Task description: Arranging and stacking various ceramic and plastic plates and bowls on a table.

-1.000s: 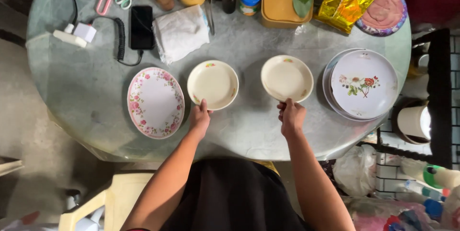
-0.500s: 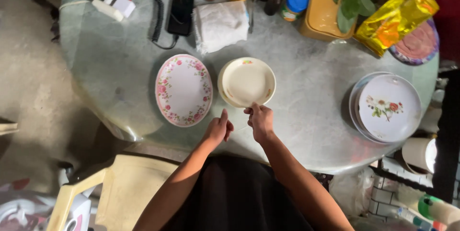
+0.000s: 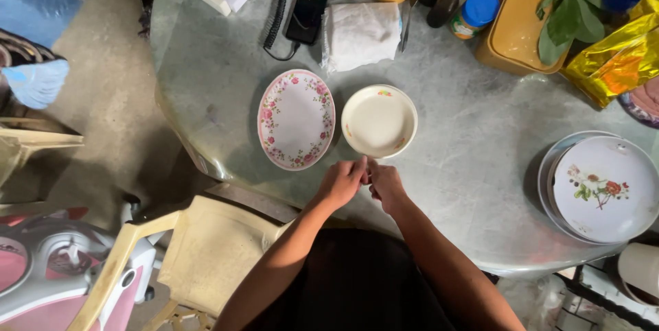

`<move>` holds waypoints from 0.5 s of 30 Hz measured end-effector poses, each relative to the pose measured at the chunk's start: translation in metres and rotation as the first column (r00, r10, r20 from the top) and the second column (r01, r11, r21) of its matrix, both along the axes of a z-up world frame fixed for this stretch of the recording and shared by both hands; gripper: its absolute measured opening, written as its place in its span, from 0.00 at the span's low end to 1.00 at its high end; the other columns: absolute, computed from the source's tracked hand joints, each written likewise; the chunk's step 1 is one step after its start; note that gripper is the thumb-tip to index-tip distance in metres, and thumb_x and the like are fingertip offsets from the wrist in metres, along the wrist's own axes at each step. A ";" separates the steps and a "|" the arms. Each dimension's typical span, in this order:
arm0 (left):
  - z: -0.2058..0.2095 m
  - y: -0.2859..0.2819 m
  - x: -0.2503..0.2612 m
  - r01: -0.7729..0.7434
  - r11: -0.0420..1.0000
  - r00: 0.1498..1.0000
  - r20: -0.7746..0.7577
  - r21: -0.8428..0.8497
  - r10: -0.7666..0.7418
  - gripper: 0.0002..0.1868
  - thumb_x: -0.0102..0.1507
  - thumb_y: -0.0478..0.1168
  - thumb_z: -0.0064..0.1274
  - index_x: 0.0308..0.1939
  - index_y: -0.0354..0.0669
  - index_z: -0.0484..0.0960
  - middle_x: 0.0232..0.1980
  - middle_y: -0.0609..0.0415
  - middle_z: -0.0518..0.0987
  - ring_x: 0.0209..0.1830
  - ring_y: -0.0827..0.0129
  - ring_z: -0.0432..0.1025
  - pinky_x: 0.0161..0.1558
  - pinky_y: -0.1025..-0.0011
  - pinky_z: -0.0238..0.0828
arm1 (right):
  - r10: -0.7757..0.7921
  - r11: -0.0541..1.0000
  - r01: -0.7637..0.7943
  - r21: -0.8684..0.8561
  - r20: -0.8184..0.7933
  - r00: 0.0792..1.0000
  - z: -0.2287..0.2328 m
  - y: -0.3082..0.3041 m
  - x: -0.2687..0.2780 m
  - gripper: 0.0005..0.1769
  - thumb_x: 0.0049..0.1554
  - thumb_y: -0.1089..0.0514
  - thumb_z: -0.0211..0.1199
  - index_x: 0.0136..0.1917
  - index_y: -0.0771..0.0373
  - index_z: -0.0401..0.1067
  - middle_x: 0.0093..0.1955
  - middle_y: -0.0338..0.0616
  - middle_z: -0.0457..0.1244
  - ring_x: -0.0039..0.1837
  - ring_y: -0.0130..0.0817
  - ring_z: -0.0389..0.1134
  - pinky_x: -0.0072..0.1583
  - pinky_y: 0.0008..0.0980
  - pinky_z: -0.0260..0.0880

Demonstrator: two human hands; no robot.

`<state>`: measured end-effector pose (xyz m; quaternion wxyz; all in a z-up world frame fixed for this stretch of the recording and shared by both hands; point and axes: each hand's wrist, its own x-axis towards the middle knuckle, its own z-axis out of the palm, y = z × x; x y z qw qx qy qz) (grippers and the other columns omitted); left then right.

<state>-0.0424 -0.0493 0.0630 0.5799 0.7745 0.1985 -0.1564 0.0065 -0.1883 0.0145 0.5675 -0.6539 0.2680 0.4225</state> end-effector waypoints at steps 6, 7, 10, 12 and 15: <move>0.046 -0.068 0.026 0.182 0.983 0.980 0.080 0.020 -0.183 0.22 0.69 0.53 0.49 0.30 0.42 0.84 0.26 0.55 0.83 0.24 0.70 0.77 0.31 0.69 0.73 | 0.505 0.856 -0.512 -0.080 0.343 0.792 -0.079 -0.077 -0.043 0.15 0.61 0.55 0.52 0.43 0.66 0.76 0.36 0.42 0.68 0.37 0.31 0.64 0.40 0.36 0.66; 0.057 -0.082 0.033 0.280 0.957 0.949 0.131 0.072 -0.287 0.20 0.68 0.51 0.52 0.30 0.41 0.86 0.26 0.54 0.84 0.25 0.71 0.79 0.33 0.71 0.74 | 0.511 0.850 -0.524 -0.062 0.343 0.788 -0.072 -0.082 -0.050 0.15 0.61 0.54 0.53 0.45 0.65 0.76 0.38 0.42 0.68 0.39 0.32 0.65 0.42 0.36 0.66; 0.069 -0.127 0.059 0.451 0.888 0.825 0.336 0.091 -0.454 0.14 0.67 0.48 0.55 0.42 0.42 0.87 0.33 0.53 0.85 0.29 0.70 0.80 0.35 0.70 0.75 | 0.524 0.827 -0.562 0.006 0.352 0.776 0.004 -0.112 -0.058 0.14 0.61 0.52 0.55 0.50 0.63 0.76 0.41 0.42 0.70 0.44 0.32 0.67 0.48 0.36 0.68; 0.083 -0.158 0.076 0.503 0.861 0.809 0.306 0.082 -0.502 0.12 0.67 0.46 0.53 0.44 0.42 0.87 0.34 0.54 0.86 0.31 0.70 0.80 0.35 0.70 0.75 | 0.541 0.809 -0.588 0.028 0.358 0.761 0.043 -0.137 -0.050 0.15 0.62 0.51 0.56 0.53 0.62 0.76 0.44 0.42 0.70 0.47 0.33 0.69 0.52 0.36 0.69; 0.081 -0.219 0.098 0.555 0.832 0.809 0.232 -0.001 -0.540 0.11 0.68 0.42 0.49 0.46 0.43 0.86 0.37 0.56 0.86 0.34 0.70 0.80 0.36 0.69 0.75 | 0.508 0.821 -0.566 0.073 0.358 0.783 0.083 -0.184 -0.060 0.15 0.62 0.50 0.57 0.54 0.61 0.76 0.46 0.41 0.71 0.50 0.31 0.70 0.56 0.35 0.70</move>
